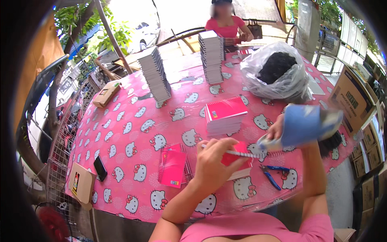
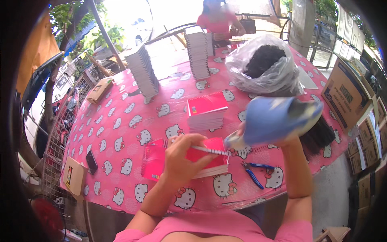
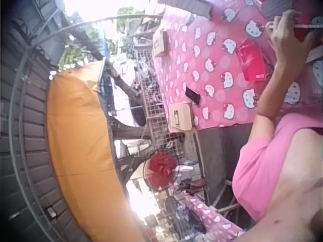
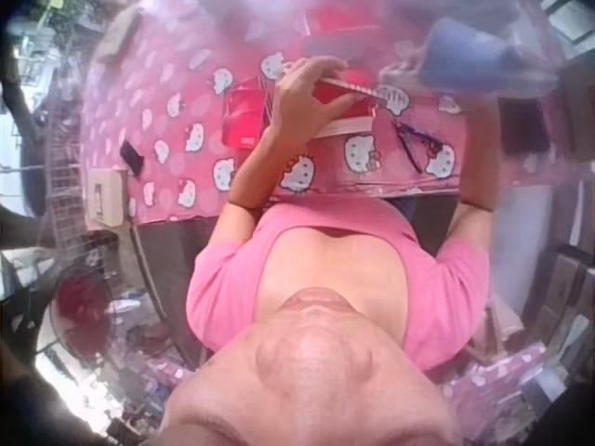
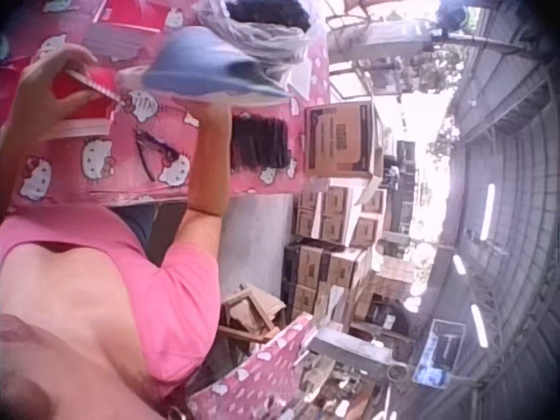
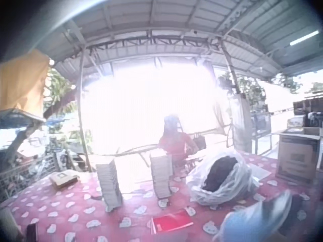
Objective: The person takes notebooks out of a cardboard box and stacks them on a table, then uses a blue handheld tape dispenser to apply tape to the spiral bindings of individual notebooks.
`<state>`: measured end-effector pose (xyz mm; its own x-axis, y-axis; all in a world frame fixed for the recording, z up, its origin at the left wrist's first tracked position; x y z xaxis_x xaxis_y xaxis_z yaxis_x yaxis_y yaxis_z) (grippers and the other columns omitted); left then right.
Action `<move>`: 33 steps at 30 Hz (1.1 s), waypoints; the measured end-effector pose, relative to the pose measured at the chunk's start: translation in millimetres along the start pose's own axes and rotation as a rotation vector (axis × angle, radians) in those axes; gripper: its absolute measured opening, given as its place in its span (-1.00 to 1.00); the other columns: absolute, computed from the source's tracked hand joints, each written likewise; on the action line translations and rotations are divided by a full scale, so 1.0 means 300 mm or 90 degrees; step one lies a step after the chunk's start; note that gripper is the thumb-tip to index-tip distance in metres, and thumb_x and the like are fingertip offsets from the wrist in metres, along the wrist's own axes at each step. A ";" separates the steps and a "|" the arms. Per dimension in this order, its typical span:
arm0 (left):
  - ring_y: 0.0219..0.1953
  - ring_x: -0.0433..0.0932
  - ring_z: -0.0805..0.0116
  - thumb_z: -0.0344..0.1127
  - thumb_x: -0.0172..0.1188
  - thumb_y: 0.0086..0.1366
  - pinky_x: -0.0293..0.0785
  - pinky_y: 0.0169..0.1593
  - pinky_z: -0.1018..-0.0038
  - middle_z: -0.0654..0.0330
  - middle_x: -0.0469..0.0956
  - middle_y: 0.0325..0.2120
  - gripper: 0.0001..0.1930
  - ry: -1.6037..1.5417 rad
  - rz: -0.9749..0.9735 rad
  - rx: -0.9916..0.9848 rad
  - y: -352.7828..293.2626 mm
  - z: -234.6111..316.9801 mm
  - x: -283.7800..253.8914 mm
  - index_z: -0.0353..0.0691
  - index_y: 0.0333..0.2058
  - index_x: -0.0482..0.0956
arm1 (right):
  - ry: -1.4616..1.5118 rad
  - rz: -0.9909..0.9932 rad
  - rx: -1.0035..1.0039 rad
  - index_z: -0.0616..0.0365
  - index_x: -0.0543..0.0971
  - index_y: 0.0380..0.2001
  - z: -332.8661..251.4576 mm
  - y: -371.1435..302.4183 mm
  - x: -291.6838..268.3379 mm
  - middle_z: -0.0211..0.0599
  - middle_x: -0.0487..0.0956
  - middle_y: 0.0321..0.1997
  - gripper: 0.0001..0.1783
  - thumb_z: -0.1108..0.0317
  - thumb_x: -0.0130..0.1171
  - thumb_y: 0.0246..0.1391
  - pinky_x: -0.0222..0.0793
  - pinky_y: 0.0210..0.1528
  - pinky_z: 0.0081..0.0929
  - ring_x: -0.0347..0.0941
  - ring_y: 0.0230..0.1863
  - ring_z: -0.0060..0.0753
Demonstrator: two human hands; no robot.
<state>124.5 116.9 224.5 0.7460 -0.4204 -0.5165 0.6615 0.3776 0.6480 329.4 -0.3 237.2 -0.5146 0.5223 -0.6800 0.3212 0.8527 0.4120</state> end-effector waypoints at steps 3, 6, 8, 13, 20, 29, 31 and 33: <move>-0.29 0.57 0.36 -0.38 0.47 -0.13 0.40 -0.12 0.48 0.20 0.59 -0.39 -0.60 -0.022 -0.018 -0.003 0.020 -0.009 0.003 -0.21 -0.26 0.56 | -0.036 -0.010 0.036 0.23 0.47 -0.38 0.022 0.031 0.049 -0.35 0.56 -0.41 -0.71 0.49 0.32 -0.25 0.38 -0.29 -0.52 0.46 -0.38 -0.53; -0.26 0.56 0.33 -0.50 0.38 -0.02 0.51 -0.13 0.49 0.15 0.57 -0.30 -0.64 -0.113 0.032 0.015 0.013 -0.035 -0.033 -0.29 -0.20 0.51 | 0.228 -0.006 -0.027 0.22 0.48 -0.39 0.010 0.027 0.056 -0.32 0.58 -0.43 -0.73 0.54 0.26 -0.28 0.36 -0.33 -0.54 0.45 -0.42 -0.50; -0.24 0.56 0.35 -0.54 0.34 0.03 0.55 -0.19 0.46 0.17 0.56 -0.28 -0.66 -0.265 0.057 -0.038 -0.010 -0.111 -0.022 -0.30 -0.18 0.51 | 0.249 -0.071 -0.023 0.21 0.51 -0.35 -0.022 0.032 0.089 -0.33 0.59 -0.41 -0.71 0.56 0.23 -0.28 0.38 -0.31 -0.52 0.48 -0.40 -0.45; -0.14 0.53 0.41 -0.55 0.25 0.16 0.51 -0.11 0.52 0.11 0.57 -0.26 -0.75 -0.691 0.051 -0.287 -0.081 -0.258 0.018 -0.33 -0.15 0.53 | 0.315 -0.077 -0.037 0.15 0.56 -0.21 -0.008 0.077 0.098 -0.25 0.61 -0.39 -0.61 0.51 0.23 -0.25 0.42 -0.25 -0.37 0.56 -0.29 -0.31; -0.13 0.55 0.34 -0.52 0.12 0.27 0.49 0.00 0.44 0.04 0.58 -0.21 -0.77 -0.871 0.061 -0.281 -0.118 -0.295 0.036 -0.37 -0.09 0.54 | 0.271 -0.100 -0.121 0.17 0.48 -0.38 -0.078 0.081 0.142 -0.32 0.54 -0.42 -0.76 0.48 0.26 -0.21 0.35 -0.29 -0.44 0.46 -0.36 -0.39; -0.16 0.55 0.36 -0.58 0.12 0.25 0.56 -0.09 0.46 0.07 0.59 -0.23 -0.77 -0.847 0.006 -0.255 -0.105 -0.289 0.021 -0.37 -0.11 0.56 | -0.273 0.159 0.272 0.11 0.46 -0.27 0.183 -0.058 0.077 -0.14 0.54 -0.29 -0.67 0.41 0.22 -0.21 0.40 -0.23 -0.12 0.50 -0.20 0.02; -0.19 0.57 0.37 -0.63 0.15 0.19 0.52 -0.04 0.46 0.09 0.60 -0.26 -0.77 -0.783 -0.002 -0.290 -0.092 -0.274 0.027 -0.37 -0.15 0.57 | -0.462 0.142 0.359 0.15 0.44 -0.16 0.333 -0.180 0.087 -0.12 0.53 -0.17 -0.57 0.39 0.25 -0.19 0.42 -0.17 -0.13 0.49 -0.13 0.00; -0.21 0.58 0.39 -0.69 0.17 0.13 0.51 -0.03 0.48 0.10 0.61 -0.28 -0.73 -0.723 0.006 -0.304 -0.109 -0.282 0.019 -0.37 -0.17 0.57 | -0.460 0.074 0.359 0.19 0.43 -0.08 0.381 -0.253 0.108 -0.07 0.52 -0.09 -0.50 0.36 0.27 -0.17 0.42 -0.11 -0.16 0.47 -0.07 0.01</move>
<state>113.8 172.0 153.0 0.4180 -0.8050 0.4211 0.7965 0.5476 0.2562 379.3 -48.7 114.6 0.1047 0.3117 -0.9444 0.7767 0.5675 0.2734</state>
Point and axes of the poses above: each hand's wrist, its own y-axis towards the middle knuckle, its own x-axis out of the palm, z = x × y, the point moved 6 cm from there along y, towards the middle knuckle
